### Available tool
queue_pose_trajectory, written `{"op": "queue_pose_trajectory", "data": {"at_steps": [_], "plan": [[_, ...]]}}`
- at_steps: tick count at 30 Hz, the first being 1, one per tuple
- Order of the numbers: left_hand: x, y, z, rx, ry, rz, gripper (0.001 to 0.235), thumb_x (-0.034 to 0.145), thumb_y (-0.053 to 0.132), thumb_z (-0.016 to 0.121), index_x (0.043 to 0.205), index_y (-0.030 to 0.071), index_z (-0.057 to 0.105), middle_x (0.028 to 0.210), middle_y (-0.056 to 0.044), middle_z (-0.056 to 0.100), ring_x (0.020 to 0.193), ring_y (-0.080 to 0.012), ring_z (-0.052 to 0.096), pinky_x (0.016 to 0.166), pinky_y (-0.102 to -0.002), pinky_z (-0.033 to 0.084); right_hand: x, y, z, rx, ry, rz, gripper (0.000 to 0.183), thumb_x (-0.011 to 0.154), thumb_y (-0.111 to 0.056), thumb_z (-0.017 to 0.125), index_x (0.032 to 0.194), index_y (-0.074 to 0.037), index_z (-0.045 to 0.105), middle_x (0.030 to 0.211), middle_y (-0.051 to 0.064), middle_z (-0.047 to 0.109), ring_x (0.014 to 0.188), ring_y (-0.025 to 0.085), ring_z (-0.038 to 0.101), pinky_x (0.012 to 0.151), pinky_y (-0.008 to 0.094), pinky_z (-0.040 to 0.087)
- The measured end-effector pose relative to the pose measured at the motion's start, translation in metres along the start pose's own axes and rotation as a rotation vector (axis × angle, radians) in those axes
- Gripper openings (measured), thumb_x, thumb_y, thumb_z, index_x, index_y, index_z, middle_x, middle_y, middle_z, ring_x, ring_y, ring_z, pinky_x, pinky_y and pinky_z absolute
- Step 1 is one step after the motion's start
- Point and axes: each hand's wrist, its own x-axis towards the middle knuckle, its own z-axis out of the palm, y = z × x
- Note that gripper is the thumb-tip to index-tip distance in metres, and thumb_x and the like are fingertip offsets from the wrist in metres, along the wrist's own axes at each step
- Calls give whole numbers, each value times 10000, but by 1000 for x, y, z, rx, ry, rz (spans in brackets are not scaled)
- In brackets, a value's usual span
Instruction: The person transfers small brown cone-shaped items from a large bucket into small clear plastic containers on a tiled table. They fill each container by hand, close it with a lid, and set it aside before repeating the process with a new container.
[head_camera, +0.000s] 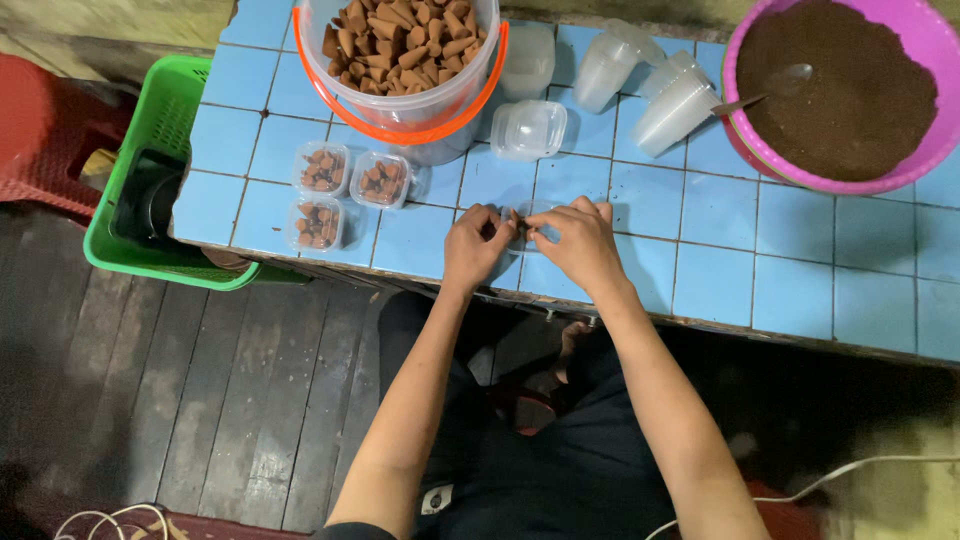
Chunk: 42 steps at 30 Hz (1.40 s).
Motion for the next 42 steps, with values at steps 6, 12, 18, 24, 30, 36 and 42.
{"op": "queue_pose_trajectory", "data": {"at_steps": [6, 12, 18, 24, 30, 36, 42], "plan": [[-3, 7, -2, -18, 2, -21, 338, 853, 452, 677, 755, 135, 611, 735, -84, 576, 750, -310, 645, 708, -418, 511, -2, -5, -4, -11, -4, 2, 50, 876, -189, 762, 903, -230, 753, 866, -62, 736, 876, 157, 566, 865, 334, 330], [-5, 9, -4, -27, -23, -79, 291, 853, 431, 662, 820, 145, 622, 713, -102, 583, 738, -327, 635, 702, -432, 504, -3, -1, -1, 22, -23, 23, 106, 853, -203, 775, 948, -247, 763, 903, -71, 737, 898, 164, 557, 898, 346, 338], [-3, -10, -1, -115, -20, -126, 276, 820, 379, 622, 956, 156, 535, 753, -119, 520, 752, -315, 584, 703, -468, 466, -3, -7, -1, 42, -24, 66, 81, 862, -189, 771, 920, -245, 759, 877, -82, 725, 894, 158, 553, 902, 351, 337], [-1, -10, -2, -141, -11, -83, 223, 863, 330, 606, 969, 168, 495, 739, -107, 491, 712, -309, 576, 681, -460, 452, -8, 2, 1, 205, 55, 47, 198, 922, -210, 724, 1101, -293, 738, 1054, -84, 698, 954, 160, 548, 903, 348, 389], [3, -23, 4, -184, 38, -13, 169, 1024, 191, 437, 894, 123, 521, 703, -109, 465, 669, -239, 513, 653, -384, 448, -28, 31, 29, 702, 149, 169, 400, 1040, -268, 549, 1416, -132, 547, 1381, 125, 491, 1183, 279, 508, 993, 396, 426], [0, -18, 3, -182, 76, -7, 186, 945, 222, 608, 1095, 117, 580, 903, -128, 599, 827, -305, 630, 728, -455, 519, -25, 40, 38, 648, 111, 69, 552, 1010, -395, 551, 1498, -149, 477, 1457, 150, 474, 1281, 350, 522, 1038, 478, 409], [-5, 2, -4, 118, -47, 177, 353, 882, 307, 676, 1149, 114, 551, 1014, -110, 506, 909, -441, 616, 710, -577, 532, -21, 29, 28, 555, 86, 13, 550, 998, -406, 554, 1449, -94, 526, 1412, 147, 521, 1273, 326, 522, 1070, 485, 398]]}}
